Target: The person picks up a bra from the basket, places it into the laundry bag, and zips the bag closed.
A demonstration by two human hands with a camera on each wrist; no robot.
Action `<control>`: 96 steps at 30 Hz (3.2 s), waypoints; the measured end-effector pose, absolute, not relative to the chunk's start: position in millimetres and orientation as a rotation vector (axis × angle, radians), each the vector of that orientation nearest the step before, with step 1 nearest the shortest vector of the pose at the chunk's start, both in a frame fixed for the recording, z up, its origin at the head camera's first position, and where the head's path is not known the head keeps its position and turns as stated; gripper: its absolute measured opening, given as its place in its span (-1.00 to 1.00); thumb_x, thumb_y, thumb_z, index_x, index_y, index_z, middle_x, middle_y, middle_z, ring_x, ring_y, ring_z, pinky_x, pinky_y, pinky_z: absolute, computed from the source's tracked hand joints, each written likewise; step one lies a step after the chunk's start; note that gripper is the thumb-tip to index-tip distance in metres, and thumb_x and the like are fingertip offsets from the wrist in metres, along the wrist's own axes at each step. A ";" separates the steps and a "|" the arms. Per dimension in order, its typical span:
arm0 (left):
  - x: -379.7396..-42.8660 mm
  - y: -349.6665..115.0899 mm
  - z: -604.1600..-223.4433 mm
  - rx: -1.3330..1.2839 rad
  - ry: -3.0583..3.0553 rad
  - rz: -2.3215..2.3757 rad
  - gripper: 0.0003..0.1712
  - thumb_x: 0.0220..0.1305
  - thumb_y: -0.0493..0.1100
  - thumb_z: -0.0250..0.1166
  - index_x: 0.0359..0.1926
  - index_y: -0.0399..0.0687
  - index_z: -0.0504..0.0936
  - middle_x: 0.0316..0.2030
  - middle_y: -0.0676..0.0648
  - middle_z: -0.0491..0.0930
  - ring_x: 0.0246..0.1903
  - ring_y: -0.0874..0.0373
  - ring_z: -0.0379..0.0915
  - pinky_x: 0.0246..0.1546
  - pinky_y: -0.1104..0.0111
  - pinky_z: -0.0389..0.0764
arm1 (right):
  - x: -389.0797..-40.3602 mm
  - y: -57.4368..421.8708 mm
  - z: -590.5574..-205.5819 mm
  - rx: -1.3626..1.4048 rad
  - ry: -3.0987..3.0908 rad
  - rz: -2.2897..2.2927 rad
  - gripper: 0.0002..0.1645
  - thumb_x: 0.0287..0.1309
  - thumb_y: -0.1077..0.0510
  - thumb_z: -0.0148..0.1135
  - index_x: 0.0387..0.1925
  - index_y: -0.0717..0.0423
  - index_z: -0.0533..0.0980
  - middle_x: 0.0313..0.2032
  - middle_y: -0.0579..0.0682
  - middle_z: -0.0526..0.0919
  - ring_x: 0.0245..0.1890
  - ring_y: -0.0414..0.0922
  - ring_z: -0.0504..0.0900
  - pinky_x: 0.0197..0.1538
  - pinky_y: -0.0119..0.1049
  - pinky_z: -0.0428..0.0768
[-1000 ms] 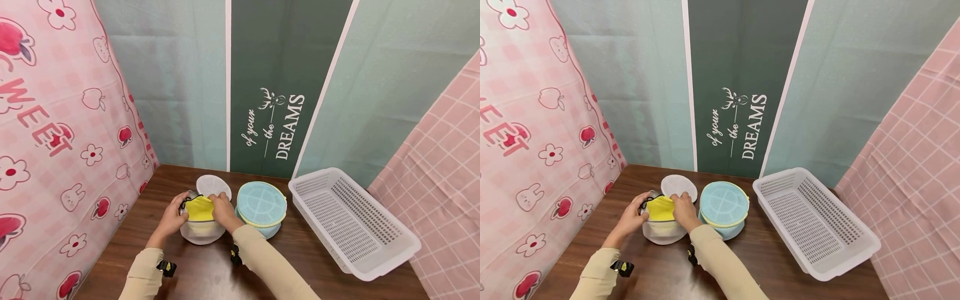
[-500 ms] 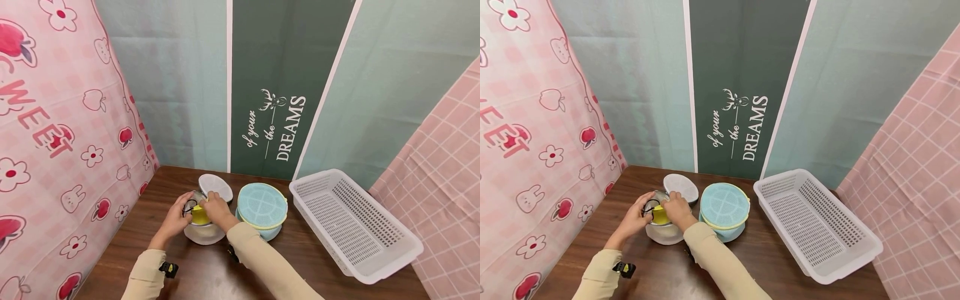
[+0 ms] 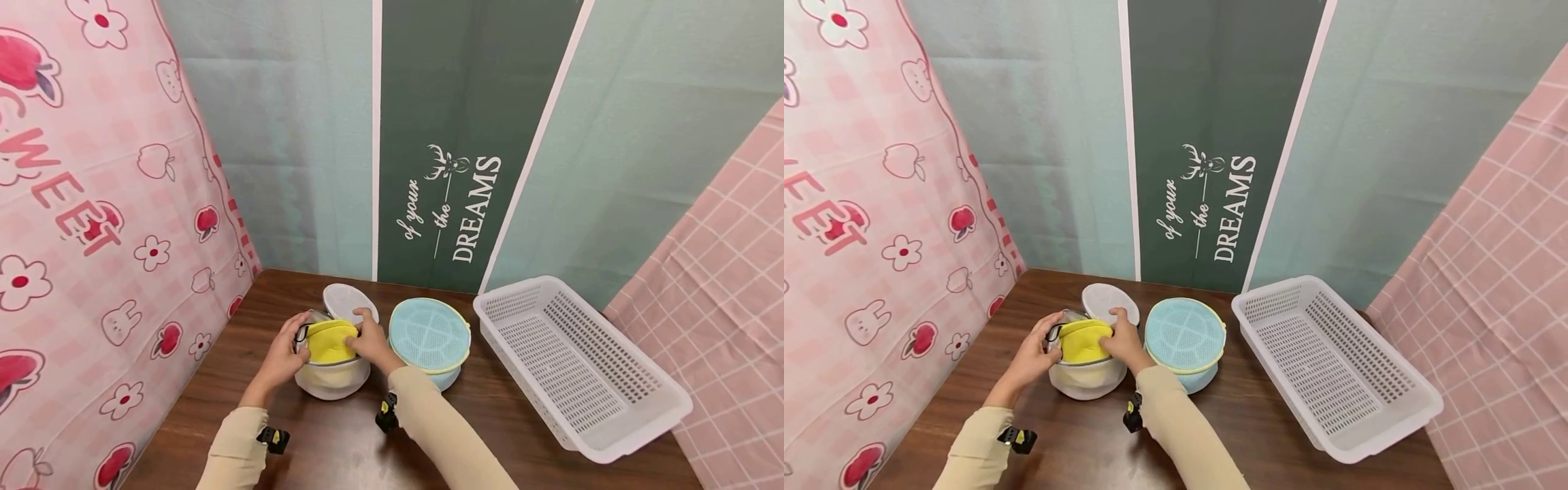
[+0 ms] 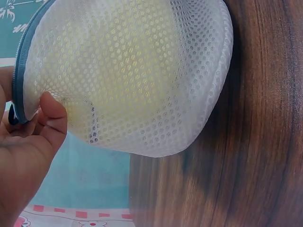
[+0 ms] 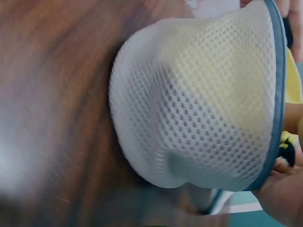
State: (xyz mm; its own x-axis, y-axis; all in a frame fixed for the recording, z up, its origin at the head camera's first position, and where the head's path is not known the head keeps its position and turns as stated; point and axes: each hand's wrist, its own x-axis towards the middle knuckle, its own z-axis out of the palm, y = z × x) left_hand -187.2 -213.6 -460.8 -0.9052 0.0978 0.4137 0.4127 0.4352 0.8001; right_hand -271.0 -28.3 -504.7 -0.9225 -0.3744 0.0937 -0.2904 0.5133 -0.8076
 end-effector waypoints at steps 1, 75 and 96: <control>-187.7 -214.1 -461.7 -0.439 -2.385 -1.465 -0.24 -0.25 -0.72 0.09 0.16 -0.68 0.24 0.14 -0.56 0.21 0.10 -0.36 0.20 -0.08 0.59 0.26 | -270.5 -26.2 -508.1 -0.570 2.630 -1.449 -0.38 0.00 0.29 0.27 0.12 0.13 0.28 -0.26 0.12 0.61 -0.26 -0.02 0.57 -0.27 -0.21 0.52; -198.7 -234.1 -483.2 -0.443 -2.444 -1.434 -0.18 -0.17 -0.70 0.04 0.25 -0.35 0.32 0.25 -0.28 0.24 0.21 -0.15 0.15 -0.03 0.60 0.24 | -267.5 -28.2 -508.5 -0.034 2.629 -1.432 -0.81 0.05 0.29 -0.04 -0.50 0.31 0.49 -0.42 0.14 0.55 -0.42 0.03 0.51 -0.38 -0.17 0.48; -198.3 -241.3 -486.7 -0.424 -2.454 -1.443 -0.20 -0.16 -0.70 0.04 0.25 -0.39 0.32 0.23 -0.31 0.25 0.21 -0.18 0.13 -0.02 0.64 0.18 | -264.9 -26.4 -514.7 0.008 2.513 -1.397 -0.63 -0.06 0.38 0.07 -0.85 0.07 0.31 -0.83 -0.09 0.26 -0.86 -0.19 0.21 -0.75 -0.36 0.21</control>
State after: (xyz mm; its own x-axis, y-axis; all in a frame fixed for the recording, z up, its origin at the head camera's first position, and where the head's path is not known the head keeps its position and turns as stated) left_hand -198.3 -241.3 -486.7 -0.9227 0.1163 0.3675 0.3777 0.4632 0.8017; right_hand -264.9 -26.4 -514.7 -0.9646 -0.1236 -0.2331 0.1327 0.5362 -0.8336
